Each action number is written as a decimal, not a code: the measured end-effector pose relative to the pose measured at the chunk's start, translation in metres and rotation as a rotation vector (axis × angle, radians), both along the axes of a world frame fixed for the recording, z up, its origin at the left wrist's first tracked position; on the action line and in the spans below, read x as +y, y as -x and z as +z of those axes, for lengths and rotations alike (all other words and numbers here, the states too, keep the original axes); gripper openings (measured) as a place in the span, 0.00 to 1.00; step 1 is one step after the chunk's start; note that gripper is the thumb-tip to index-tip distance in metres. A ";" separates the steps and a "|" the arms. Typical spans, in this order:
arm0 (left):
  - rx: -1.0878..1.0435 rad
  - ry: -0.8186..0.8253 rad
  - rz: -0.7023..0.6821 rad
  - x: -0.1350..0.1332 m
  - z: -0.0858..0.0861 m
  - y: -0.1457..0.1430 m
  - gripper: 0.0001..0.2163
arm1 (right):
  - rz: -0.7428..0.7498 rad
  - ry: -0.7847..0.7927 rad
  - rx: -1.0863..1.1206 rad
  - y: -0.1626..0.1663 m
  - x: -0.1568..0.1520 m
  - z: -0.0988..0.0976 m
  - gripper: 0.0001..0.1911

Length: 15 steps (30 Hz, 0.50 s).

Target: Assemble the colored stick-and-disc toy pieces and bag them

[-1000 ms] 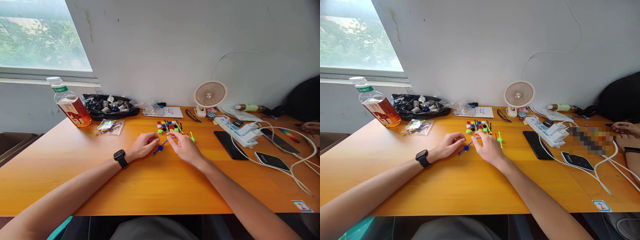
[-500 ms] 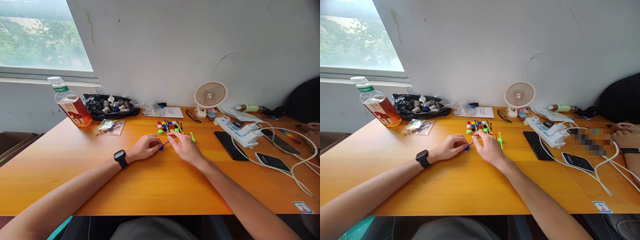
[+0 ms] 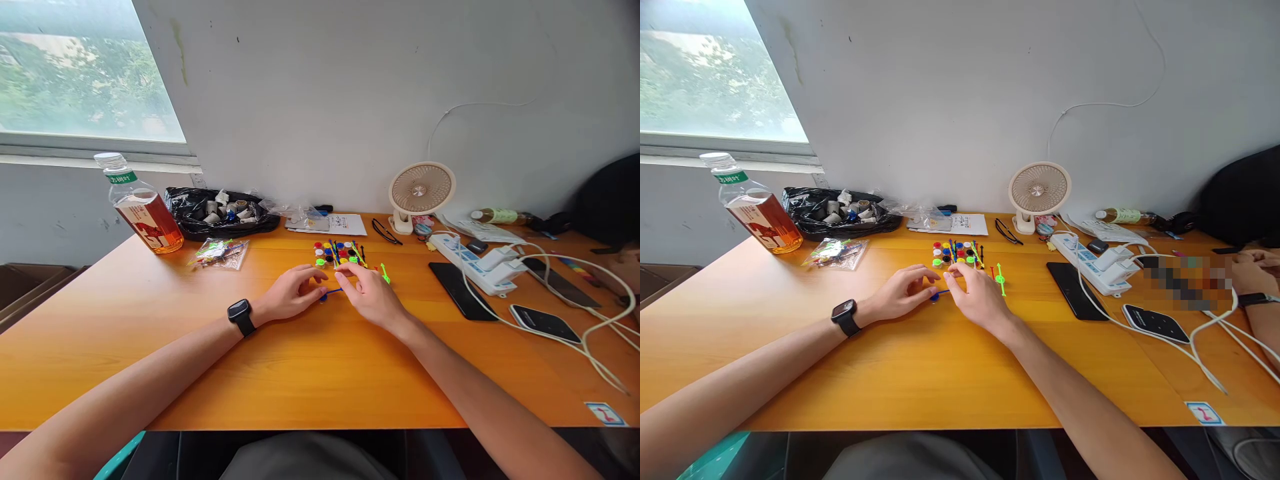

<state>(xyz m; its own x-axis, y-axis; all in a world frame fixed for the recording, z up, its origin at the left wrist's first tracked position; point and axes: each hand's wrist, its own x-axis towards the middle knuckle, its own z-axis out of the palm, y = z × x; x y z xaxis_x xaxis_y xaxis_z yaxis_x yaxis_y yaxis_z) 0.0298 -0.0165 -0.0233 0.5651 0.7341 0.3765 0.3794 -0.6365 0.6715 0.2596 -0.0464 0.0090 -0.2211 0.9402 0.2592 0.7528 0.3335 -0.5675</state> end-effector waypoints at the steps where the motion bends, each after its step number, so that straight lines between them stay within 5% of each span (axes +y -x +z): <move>1: -0.026 -0.002 0.025 0.000 0.000 0.000 0.14 | 0.011 0.019 0.007 0.000 0.000 0.000 0.16; 8: -0.100 -0.035 0.172 0.002 0.002 0.002 0.16 | -0.037 0.002 0.167 0.001 -0.001 0.002 0.26; 15: -0.083 -0.035 0.155 0.001 0.003 0.003 0.17 | -0.090 -0.082 0.110 -0.007 0.001 0.011 0.30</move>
<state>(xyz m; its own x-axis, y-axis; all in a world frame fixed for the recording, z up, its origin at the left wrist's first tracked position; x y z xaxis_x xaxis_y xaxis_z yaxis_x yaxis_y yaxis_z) 0.0265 -0.0152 -0.0208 0.4116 0.7959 0.4440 0.4190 -0.5979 0.6834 0.2669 -0.0458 0.0201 -0.1025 0.9295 0.3542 0.7165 0.3160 -0.6219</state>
